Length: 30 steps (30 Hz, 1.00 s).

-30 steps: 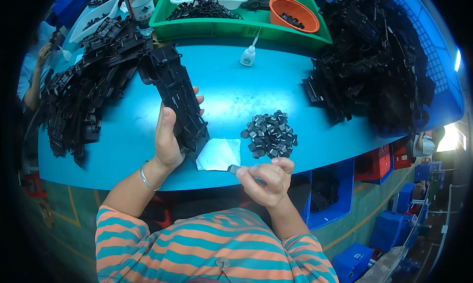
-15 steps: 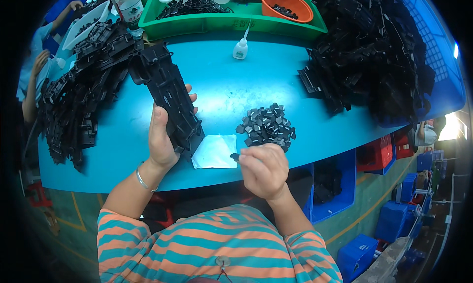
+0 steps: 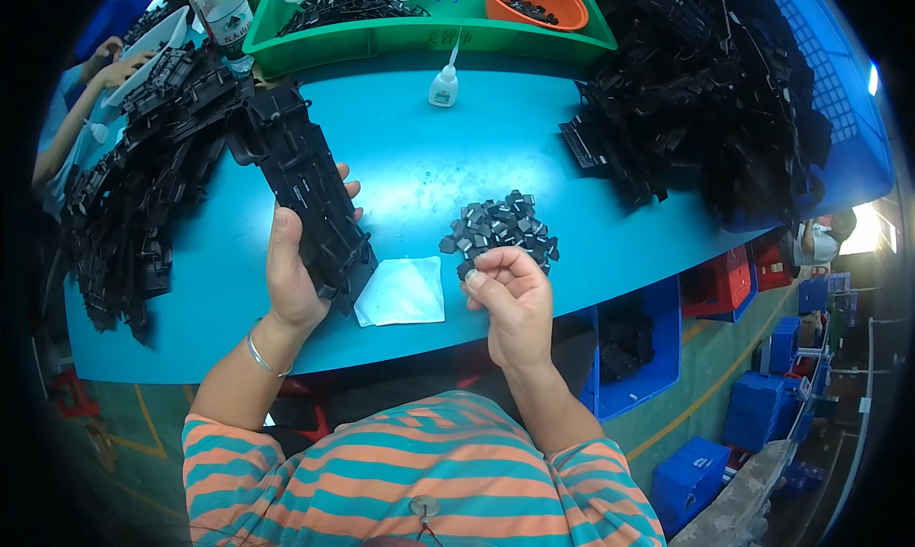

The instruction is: The person assembles small black plastic components onto a larger toy gun chassis by hand at a factory workbench, using a glue bottle to secure the parts.

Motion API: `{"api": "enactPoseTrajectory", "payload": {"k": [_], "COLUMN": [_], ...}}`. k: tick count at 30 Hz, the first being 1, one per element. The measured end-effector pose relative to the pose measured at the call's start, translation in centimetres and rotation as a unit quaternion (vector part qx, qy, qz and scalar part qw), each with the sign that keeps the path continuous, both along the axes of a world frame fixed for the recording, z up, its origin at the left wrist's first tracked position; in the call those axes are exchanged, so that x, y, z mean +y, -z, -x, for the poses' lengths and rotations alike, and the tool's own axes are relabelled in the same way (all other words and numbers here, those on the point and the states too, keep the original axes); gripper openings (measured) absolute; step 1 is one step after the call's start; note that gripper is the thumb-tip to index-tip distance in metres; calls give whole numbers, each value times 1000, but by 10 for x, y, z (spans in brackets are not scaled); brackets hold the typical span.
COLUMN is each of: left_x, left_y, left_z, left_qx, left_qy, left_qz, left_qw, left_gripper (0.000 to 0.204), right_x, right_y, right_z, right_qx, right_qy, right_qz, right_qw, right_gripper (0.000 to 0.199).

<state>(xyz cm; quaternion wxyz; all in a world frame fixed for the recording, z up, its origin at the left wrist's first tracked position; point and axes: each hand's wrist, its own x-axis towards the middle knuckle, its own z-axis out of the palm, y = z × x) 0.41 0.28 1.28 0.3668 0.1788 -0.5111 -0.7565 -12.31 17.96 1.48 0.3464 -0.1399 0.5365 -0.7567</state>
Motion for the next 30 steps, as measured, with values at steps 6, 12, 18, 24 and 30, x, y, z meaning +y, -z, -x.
{"api": "enactPoseTrajectory", "payload": {"k": [6, 12, 18, 24, 30], "left_x": [-1, -1, -2, -2, 0], "left_y": [1, 0, 1, 1, -1], "left_z": [-1, 1, -1, -3, -3], "left_qx": [-8, 13, 4, 14, 32], "left_qy": [2, 5, 5, 10, 6], "left_qz": [-2, -19, 1, 9, 7], "left_qw": [1000, 1000, 1000, 1000, 999], "left_gripper": [67, 61, 62, 61, 61], "right_x": [-2, -1, -7, -6, -9], "right_y": [-5, -10, -8, -17, -15], "right_z": [-7, -10, -15, -14, -16], "right_qx": [88, 574, 724, 755, 752], "right_qy": [0, -64, -129, -198, -199], "right_qz": [-76, -146, -152, -203, -198], "right_qw": [993, 803, 661, 591, 596], "right_gripper": [18, 13, 15, 14, 14]}}
